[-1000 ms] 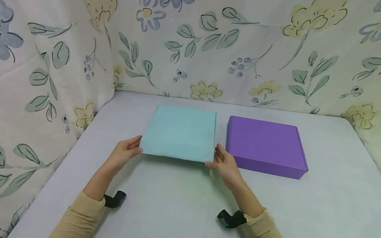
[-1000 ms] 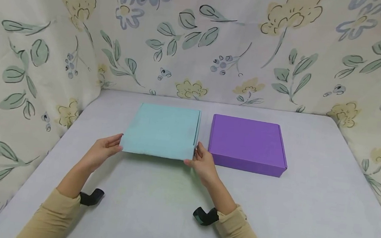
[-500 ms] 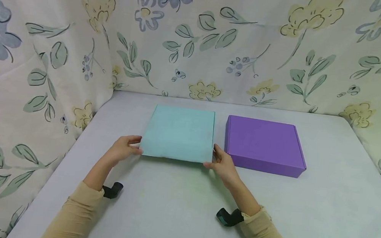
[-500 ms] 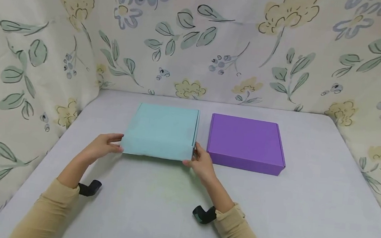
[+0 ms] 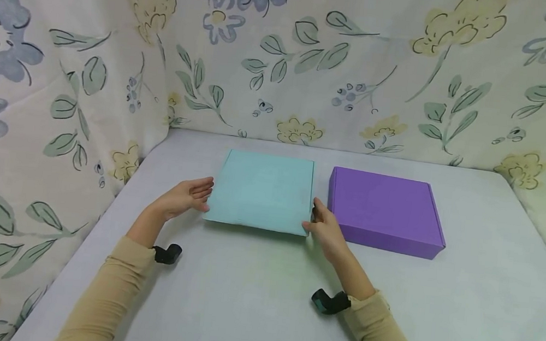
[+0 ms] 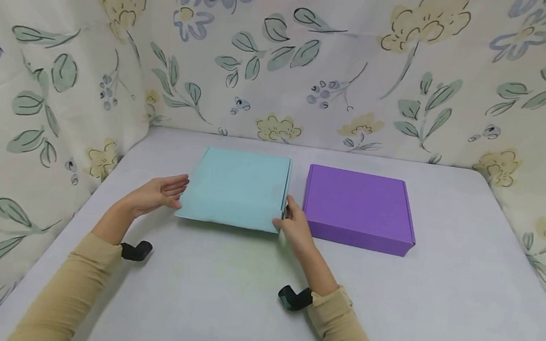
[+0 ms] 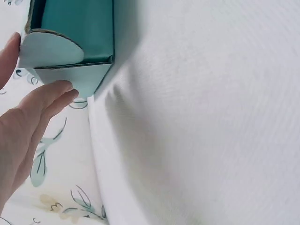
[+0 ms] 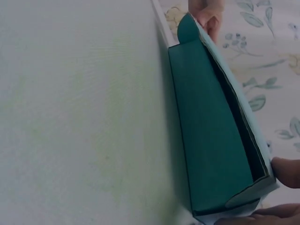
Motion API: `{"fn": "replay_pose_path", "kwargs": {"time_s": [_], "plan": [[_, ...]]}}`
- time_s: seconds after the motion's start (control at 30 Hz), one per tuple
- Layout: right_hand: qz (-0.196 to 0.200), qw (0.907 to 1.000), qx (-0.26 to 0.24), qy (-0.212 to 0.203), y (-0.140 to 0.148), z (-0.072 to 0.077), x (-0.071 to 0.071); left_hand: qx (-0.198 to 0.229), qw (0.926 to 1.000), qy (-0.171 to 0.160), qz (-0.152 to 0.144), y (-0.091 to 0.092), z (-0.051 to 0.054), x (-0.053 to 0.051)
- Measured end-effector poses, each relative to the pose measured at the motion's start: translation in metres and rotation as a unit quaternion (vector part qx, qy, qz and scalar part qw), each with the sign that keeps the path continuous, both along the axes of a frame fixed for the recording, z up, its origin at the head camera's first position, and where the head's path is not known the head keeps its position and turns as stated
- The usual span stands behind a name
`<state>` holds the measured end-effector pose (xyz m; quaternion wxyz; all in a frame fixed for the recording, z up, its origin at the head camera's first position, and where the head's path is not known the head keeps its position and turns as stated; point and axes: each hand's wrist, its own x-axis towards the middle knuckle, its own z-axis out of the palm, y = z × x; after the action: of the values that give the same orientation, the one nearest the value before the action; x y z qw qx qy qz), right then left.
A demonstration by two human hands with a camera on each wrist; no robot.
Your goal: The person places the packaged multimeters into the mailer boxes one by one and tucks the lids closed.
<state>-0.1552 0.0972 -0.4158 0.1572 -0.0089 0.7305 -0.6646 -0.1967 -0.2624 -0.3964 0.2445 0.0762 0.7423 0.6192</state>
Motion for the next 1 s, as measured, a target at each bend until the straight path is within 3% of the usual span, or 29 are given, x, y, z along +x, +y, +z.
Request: {"fn": "replay_pose_path", "kwargs": {"time_s": [0.27,0.67,0.9,1.0], "plan": [[0.005,0.9988,-0.049,-0.004,0.001,0.001,-0.002,0.027,0.9995,-0.011,-0.008,0.003,-0.003,-0.004],[0.001,0.9993,-0.036,0.003,-0.001,-0.007,-0.003,0.006,0.9998,-0.016,0.011,0.006,-0.004,-0.004],[-0.017,0.9991,-0.036,0.015,-0.004,-0.008,-0.001,-0.019,0.9983,-0.017,0.053,0.013,-0.004,-0.004],[-0.03,0.9989,-0.028,0.021,-0.006,-0.009,0.0,-0.042,0.9951,-0.016,0.088,0.019,-0.006,-0.003]]}}
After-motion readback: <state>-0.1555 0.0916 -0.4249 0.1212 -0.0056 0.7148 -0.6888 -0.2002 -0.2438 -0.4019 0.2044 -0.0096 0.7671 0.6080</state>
